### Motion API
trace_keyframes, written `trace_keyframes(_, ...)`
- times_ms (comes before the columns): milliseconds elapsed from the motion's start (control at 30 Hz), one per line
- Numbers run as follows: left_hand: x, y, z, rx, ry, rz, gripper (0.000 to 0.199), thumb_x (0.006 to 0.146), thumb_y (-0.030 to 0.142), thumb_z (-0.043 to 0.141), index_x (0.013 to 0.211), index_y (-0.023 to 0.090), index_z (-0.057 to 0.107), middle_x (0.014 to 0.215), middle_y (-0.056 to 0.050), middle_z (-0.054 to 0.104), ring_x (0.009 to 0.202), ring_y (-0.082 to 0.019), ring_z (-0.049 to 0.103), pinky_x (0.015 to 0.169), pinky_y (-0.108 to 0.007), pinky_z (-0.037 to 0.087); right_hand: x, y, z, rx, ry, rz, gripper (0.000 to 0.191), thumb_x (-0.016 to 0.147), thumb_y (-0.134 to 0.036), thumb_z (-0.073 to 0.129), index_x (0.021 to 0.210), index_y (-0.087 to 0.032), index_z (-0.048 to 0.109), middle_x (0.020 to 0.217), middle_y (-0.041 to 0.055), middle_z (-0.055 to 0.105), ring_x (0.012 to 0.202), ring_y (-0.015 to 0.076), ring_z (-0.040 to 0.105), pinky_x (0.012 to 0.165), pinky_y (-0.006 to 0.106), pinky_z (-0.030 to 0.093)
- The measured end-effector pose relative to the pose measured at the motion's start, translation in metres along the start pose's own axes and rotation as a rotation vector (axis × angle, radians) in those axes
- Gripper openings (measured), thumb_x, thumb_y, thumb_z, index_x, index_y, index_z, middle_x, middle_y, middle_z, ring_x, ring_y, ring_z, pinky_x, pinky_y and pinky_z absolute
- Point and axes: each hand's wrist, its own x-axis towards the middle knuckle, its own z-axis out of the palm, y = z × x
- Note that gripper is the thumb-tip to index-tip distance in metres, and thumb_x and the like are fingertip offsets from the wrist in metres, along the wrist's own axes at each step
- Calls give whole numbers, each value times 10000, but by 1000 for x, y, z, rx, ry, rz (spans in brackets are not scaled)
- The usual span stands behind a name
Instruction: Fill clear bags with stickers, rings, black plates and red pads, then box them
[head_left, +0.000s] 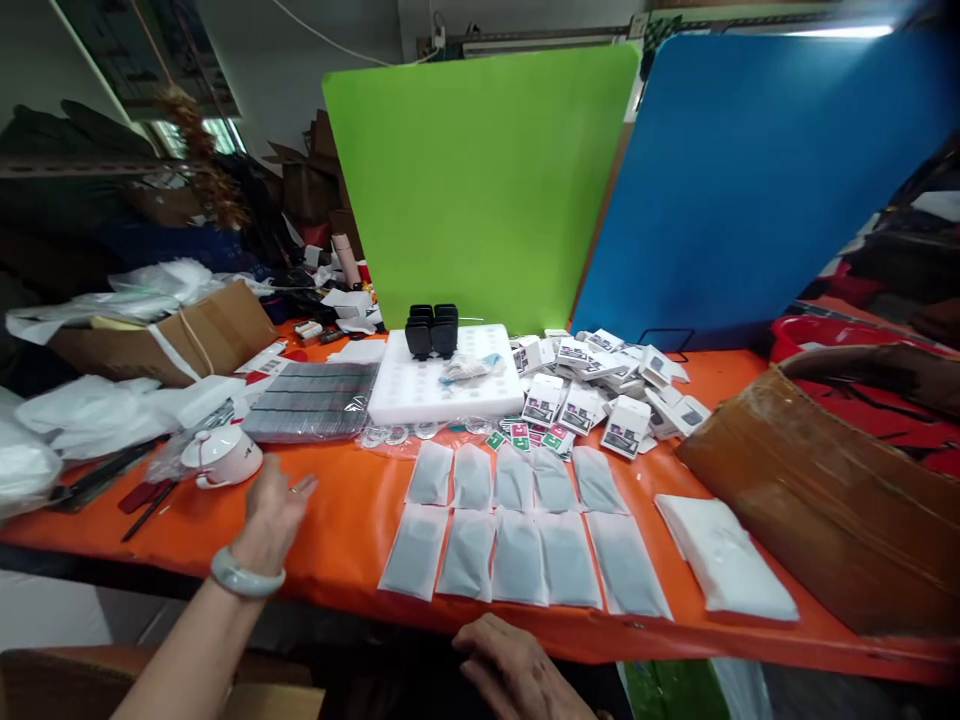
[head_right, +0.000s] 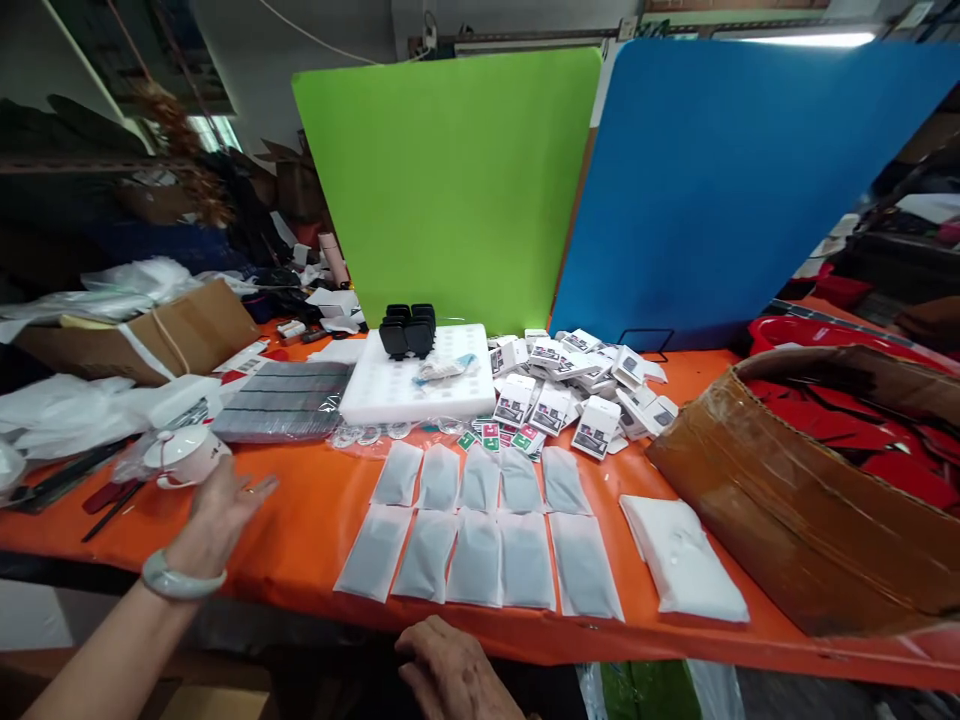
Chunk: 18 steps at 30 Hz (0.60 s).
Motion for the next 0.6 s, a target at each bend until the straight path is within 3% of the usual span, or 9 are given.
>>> trace_keyframes(133, -39, -45, 8, 58, -37, -132, 99, 913, 221, 472, 1000, 174, 464, 1132, -126, 495, 1071, -291, 575, 977, -525, 414, -2, 4, -24, 12, -32, 36, 234, 909, -256, 519, 1130, -269, 594, 1071, 41, 689, 969, 187, 665, 884, 267, 532)
trace_keyframes(267, -65, -73, 17, 76, -112, -145, 46, 892, 233, 515, 910, 217, 476, 959, -56, 537, 859, -218, 630, 951, -485, 449, 20, 17, -64, 68, 10, 246, 202, 915, -317, 494, 1010, -230, 650, 986, 48, 699, 924, 186, 662, 849, 270, 524)
trace_keyframes(400, -84, -84, 23, 51, -247, -118, 24, 906, 213, 491, 882, 212, 491, 936, -47, 577, 791, -186, 650, 820, -364, 530, 66, 60, -107, 133, 154, 466, 283, 896, -397, 463, 939, -173, 631, 831, 48, 670, 736, 181, 658, 668, 272, 516)
trace_keyframes(500, -98, -89, 25, 26, -336, -170, 46, 916, 197, 461, 901, 197, 505, 928, -57, 601, 767, -192, 672, 688, -301, 555, 103, 100, -130, -25, 281, 597, 234, 856, -360, 467, 882, -164, 593, 776, 43, 649, 646, 174, 634, 608, 270, 477)
trace_keyframes(600, -108, -94, 24, 18, -369, -243, 89, 921, 182, 437, 935, 186, 525, 935, -75, 625, 752, -196, 684, 656, -295, 566, 134, 129, -142, -255, 294, 753, 252, 839, -364, 498, 981, -160, 541, 834, 67, 662, 749, 199, 641, 661, 274, 464)
